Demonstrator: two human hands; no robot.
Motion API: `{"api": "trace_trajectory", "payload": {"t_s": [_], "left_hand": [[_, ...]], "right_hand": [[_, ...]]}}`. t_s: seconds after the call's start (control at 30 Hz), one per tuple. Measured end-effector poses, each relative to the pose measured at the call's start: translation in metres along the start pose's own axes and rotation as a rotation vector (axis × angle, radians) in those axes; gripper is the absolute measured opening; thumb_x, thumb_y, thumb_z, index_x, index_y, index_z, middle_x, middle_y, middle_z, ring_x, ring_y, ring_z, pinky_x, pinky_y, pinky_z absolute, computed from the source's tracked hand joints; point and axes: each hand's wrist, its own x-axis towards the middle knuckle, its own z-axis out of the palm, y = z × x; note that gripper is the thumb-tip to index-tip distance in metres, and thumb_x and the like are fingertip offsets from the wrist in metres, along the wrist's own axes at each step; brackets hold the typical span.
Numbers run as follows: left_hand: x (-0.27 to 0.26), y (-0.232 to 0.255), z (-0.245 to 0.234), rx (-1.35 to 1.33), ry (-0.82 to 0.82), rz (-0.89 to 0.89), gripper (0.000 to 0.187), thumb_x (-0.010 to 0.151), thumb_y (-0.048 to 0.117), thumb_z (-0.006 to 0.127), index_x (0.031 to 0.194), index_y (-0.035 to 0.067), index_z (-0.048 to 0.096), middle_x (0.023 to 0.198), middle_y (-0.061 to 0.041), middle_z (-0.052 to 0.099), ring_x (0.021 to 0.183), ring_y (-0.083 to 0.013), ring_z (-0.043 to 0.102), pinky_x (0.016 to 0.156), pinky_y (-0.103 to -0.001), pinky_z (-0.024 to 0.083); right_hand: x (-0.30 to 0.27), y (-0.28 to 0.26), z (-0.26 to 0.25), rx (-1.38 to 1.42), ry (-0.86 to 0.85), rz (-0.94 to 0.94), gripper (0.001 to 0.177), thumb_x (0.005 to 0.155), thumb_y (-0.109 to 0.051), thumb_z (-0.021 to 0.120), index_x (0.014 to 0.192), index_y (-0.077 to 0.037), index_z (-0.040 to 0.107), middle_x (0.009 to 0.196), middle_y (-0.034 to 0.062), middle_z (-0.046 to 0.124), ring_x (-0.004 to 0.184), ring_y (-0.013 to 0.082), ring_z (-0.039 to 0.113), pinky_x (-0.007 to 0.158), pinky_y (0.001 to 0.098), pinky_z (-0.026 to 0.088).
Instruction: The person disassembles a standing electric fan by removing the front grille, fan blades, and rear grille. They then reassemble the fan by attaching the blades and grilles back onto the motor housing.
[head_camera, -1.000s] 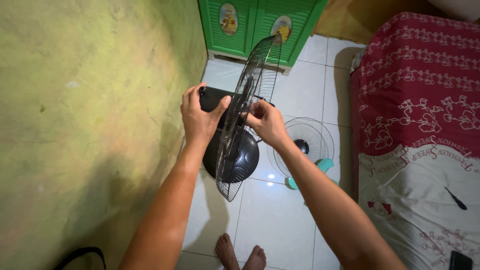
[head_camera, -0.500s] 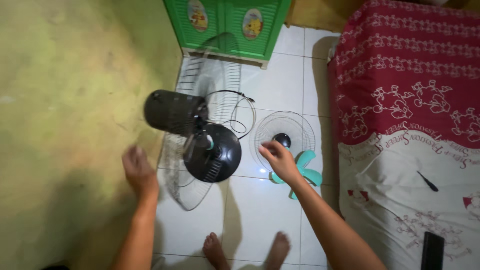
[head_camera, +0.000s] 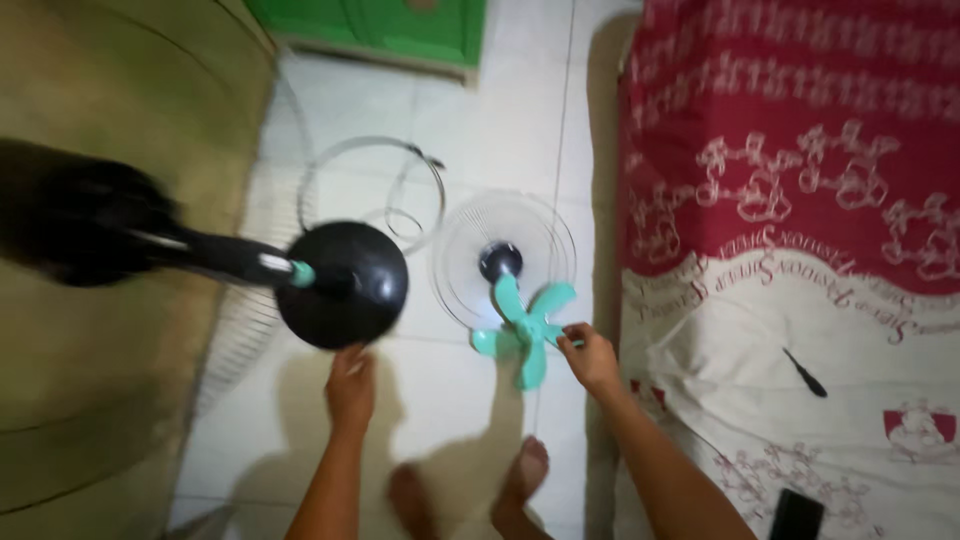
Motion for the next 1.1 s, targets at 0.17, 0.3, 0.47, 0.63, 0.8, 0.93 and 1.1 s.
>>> {"api": "trace_trajectory", "payload": {"t_s": [0.17, 0.3, 0.47, 0.63, 0.8, 0.93, 1.1], "left_hand": [[0.006, 0.013, 0.133, 0.148, -0.298, -0.137, 0.038, 0.093, 0.028, 0.071, 0.124, 0.008, 0.064, 0.110, -0.010, 0.075, 0.092, -0.0247, 0.074, 0.082, -0.037, 0.058], [0.012, -0.028, 0.217, 0.217, -0.484, -0.084, 0.053, 0.087, 0.034, 0.075, 0.131, 0.007, 0.060, 0.120, -0.018, 0.071, 0.108, -0.0307, 0.069, 0.092, -0.040, 0.054], [0.030, -0.108, 0.312, 0.343, -0.647, -0.015, 0.072, 0.086, 0.042, 0.074, 0.141, 0.001, 0.052, 0.132, -0.023, 0.065, 0.124, -0.0365, 0.063, 0.103, -0.042, 0.049], [0.046, -0.183, 0.397, 0.195, -0.532, 0.109, 0.076, 0.089, 0.041, 0.077, 0.138, -0.009, 0.049, 0.136, -0.032, 0.057, 0.122, -0.0428, 0.060, 0.099, -0.044, 0.048], [0.045, -0.219, 0.456, -0.111, -0.525, -0.324, 0.052, 0.087, 0.034, 0.070, 0.122, -0.001, 0.052, 0.103, -0.020, 0.075, 0.089, -0.0329, 0.076, 0.077, -0.039, 0.059], [0.032, -0.204, 0.447, -0.028, -0.563, -0.271, 0.032, 0.098, 0.030, 0.064, 0.097, -0.002, 0.063, 0.083, -0.014, 0.076, 0.072, -0.0233, 0.078, 0.069, -0.036, 0.057], [0.013, -0.105, 0.368, -0.251, -0.592, -0.292, 0.027, 0.096, 0.025, 0.065, 0.106, -0.001, 0.065, 0.085, -0.010, 0.074, 0.074, -0.0181, 0.075, 0.066, -0.034, 0.055]], "right_hand": [[0.033, 0.061, 0.033, -0.161, -0.087, 0.002, 0.040, 0.082, -0.026, 0.078, 0.116, -0.009, 0.069, 0.110, 0.0127, 0.075, 0.092, 0.0297, 0.074, 0.083, 0.0445, 0.057], [0.057, 0.109, 0.081, -0.254, -0.086, -0.047, 0.053, 0.080, -0.027, 0.083, 0.127, -0.011, 0.063, 0.119, 0.0163, 0.069, 0.103, 0.0351, 0.068, 0.089, 0.0457, 0.055], [0.103, 0.141, 0.144, -0.387, -0.076, -0.117, 0.081, 0.071, -0.028, 0.088, 0.142, -0.020, 0.050, 0.138, 0.0155, 0.053, 0.122, 0.0387, 0.054, 0.100, 0.0494, 0.049], [0.143, 0.152, 0.195, -0.508, -0.130, -0.057, 0.102, 0.062, -0.034, 0.094, 0.148, -0.028, 0.040, 0.150, 0.0163, 0.035, 0.133, 0.0407, 0.041, 0.106, 0.0589, 0.037], [0.141, 0.157, 0.219, -0.537, -0.084, -0.071, 0.097, 0.066, -0.042, 0.091, 0.149, -0.035, 0.042, 0.149, 0.0210, 0.033, 0.127, 0.0403, 0.044, 0.101, 0.0635, 0.034], [0.123, 0.145, 0.203, -0.502, -0.034, -0.115, 0.093, 0.065, -0.040, 0.090, 0.148, -0.033, 0.047, 0.145, 0.0181, 0.041, 0.125, 0.0399, 0.047, 0.100, 0.0621, 0.034], [0.074, 0.084, 0.139, -0.443, 0.051, -0.214, 0.091, 0.064, -0.041, 0.090, 0.145, -0.029, 0.052, 0.136, 0.0176, 0.049, 0.123, 0.0387, 0.050, 0.101, 0.0626, 0.033]]}}
